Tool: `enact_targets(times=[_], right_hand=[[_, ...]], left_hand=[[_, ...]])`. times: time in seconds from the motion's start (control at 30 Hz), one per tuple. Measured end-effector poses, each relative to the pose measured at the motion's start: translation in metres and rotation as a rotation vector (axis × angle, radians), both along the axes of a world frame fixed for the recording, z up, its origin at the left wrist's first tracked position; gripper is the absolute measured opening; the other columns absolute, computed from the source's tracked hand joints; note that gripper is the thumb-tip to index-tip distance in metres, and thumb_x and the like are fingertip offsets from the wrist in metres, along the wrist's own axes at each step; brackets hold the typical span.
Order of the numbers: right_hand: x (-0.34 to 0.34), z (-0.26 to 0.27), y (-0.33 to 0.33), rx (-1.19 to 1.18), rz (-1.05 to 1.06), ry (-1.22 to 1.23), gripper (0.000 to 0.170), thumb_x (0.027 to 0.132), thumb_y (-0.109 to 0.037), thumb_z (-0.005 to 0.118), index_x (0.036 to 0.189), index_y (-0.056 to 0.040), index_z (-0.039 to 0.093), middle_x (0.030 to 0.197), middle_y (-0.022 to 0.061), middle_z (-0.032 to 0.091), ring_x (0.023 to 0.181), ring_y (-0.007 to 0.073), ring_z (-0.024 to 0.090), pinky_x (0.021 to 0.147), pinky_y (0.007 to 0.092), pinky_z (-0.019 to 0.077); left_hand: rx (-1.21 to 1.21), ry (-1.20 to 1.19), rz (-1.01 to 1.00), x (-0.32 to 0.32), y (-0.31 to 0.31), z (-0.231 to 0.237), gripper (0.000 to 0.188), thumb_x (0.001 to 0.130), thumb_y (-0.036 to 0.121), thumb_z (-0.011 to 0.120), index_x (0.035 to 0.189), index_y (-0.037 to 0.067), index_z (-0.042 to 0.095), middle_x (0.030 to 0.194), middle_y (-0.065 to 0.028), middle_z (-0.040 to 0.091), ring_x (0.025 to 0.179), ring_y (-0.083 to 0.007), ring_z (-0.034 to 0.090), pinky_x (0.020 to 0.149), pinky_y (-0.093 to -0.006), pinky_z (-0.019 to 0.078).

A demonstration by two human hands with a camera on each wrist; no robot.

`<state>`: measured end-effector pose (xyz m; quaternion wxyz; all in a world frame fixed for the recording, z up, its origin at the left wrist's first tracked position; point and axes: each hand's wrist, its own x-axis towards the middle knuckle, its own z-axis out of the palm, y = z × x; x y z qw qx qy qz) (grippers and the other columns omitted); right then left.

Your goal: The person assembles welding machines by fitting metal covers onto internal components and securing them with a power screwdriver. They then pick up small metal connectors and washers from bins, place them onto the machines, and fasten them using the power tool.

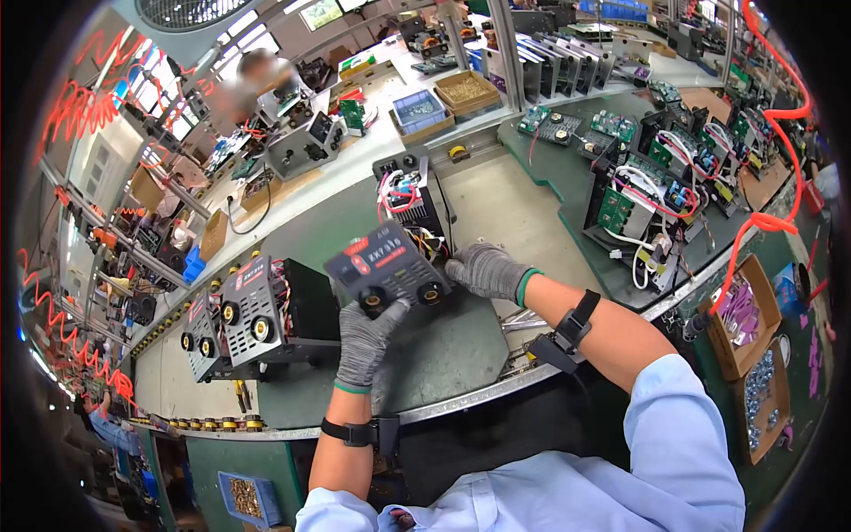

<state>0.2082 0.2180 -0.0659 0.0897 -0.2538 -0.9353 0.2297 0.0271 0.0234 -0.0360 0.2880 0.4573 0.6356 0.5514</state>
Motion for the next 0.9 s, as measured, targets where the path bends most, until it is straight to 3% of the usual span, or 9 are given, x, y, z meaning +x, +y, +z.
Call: enact_targets(times=[0.13,0.2,0.33,0.43,0.47,0.5,0.6,0.7,0.9], right_hand=[[0.016,0.041,-0.028,-0.215,0.019,0.037,0.044,0.102,-0.036,0.046,0.099,-0.0003,0.072,0.092,0.0218,0.072,0.086,0.0387,0.069,0.085,0.0493,0.0545],[0.031,0.060,-0.044,-0.693,-0.053,0.056,0.038,0.101,-0.035,0.049,0.098,-0.0043,0.071,0.083,0.0164,0.068,0.073,0.0293,0.067,0.071,0.0416,0.0561],[0.057,0.097,-0.049,-0.960,0.055,-0.065,0.025,0.098,-0.029,0.055,0.104,-0.0076,0.068,0.075,0.0100,0.062,0.068,0.0179,0.065,0.059,0.0342,0.0534],[0.050,0.127,-0.051,-0.455,-0.011,-0.224,0.025,0.099,-0.028,0.056,0.104,-0.0068,0.068,0.075,0.0125,0.063,0.071,0.0232,0.067,0.064,0.0381,0.0553],[0.049,0.123,-0.039,0.054,0.263,-0.135,0.033,0.100,-0.035,0.057,0.104,-0.0054,0.070,0.078,0.0170,0.066,0.076,0.0298,0.069,0.071,0.0426,0.0559],[0.043,0.120,-0.037,0.066,0.265,-0.138,0.033,0.100,-0.035,0.057,0.104,-0.0054,0.070,0.078,0.0170,0.066,0.076,0.0298,0.069,0.071,0.0426,0.0559],[0.016,0.111,-0.027,-0.270,-0.195,0.588,0.051,0.098,-0.050,0.063,0.109,-0.0006,0.071,0.088,0.0193,0.072,0.079,0.0284,0.070,0.075,0.0415,0.0552],[0.007,0.149,-0.050,-0.469,-0.267,0.522,0.060,0.097,-0.056,0.067,0.114,0.0018,0.068,0.082,0.0056,0.066,0.078,0.0144,0.064,0.068,0.0312,0.0509],[-0.015,0.106,-0.029,-0.905,-0.133,0.909,0.055,0.087,-0.040,0.084,0.118,0.0026,0.069,0.106,0.0081,0.073,0.097,0.0157,0.068,0.092,0.0284,0.0519]], left_hand=[[-0.022,0.094,0.056,0.012,-0.029,0.038,0.032,0.091,0.016,0.078,0.115,-0.003,0.070,0.098,-0.0054,0.075,0.085,-0.0096,0.065,0.078,-0.0284,0.0536],[0.016,0.095,0.071,0.025,-0.042,0.055,0.029,0.091,0.016,0.079,0.112,-0.002,0.072,0.092,-0.0050,0.075,0.081,-0.0088,0.065,0.073,-0.0278,0.0536],[0.047,0.135,0.086,0.032,-0.058,0.068,0.035,0.095,0.028,0.074,0.112,-0.003,0.070,0.092,-0.0075,0.075,0.080,-0.0095,0.065,0.074,-0.0296,0.0538],[0.094,0.214,0.072,0.041,-0.046,0.089,0.035,0.102,0.030,0.064,0.114,-0.003,0.069,0.095,-0.0034,0.072,0.086,-0.0093,0.062,0.080,-0.0285,0.0517],[0.106,0.241,0.090,0.036,-0.038,0.087,0.037,0.102,0.032,0.063,0.113,-0.003,0.070,0.094,-0.0040,0.072,0.085,-0.0095,0.062,0.079,-0.0285,0.0514],[0.115,0.268,0.108,0.033,-0.031,0.089,0.039,0.102,0.035,0.062,0.112,-0.002,0.070,0.093,-0.0045,0.072,0.083,-0.0096,0.062,0.078,-0.0285,0.0511],[0.080,0.322,0.150,0.015,-0.003,0.095,0.047,0.102,0.043,0.062,0.110,-0.003,0.070,0.091,-0.0105,0.074,0.082,-0.0171,0.066,0.078,-0.0334,0.0526],[0.038,0.322,0.140,-0.012,0.024,0.080,0.053,0.101,0.047,0.063,0.112,-0.005,0.069,0.091,-0.0163,0.075,0.086,-0.0255,0.072,0.082,-0.0387,0.0543],[0.177,0.113,-0.108,-0.014,-0.003,0.073,0.052,0.100,0.040,0.066,0.126,-0.004,0.062,0.107,-0.0116,0.073,0.098,-0.0180,0.066,0.088,-0.0371,0.0531]])
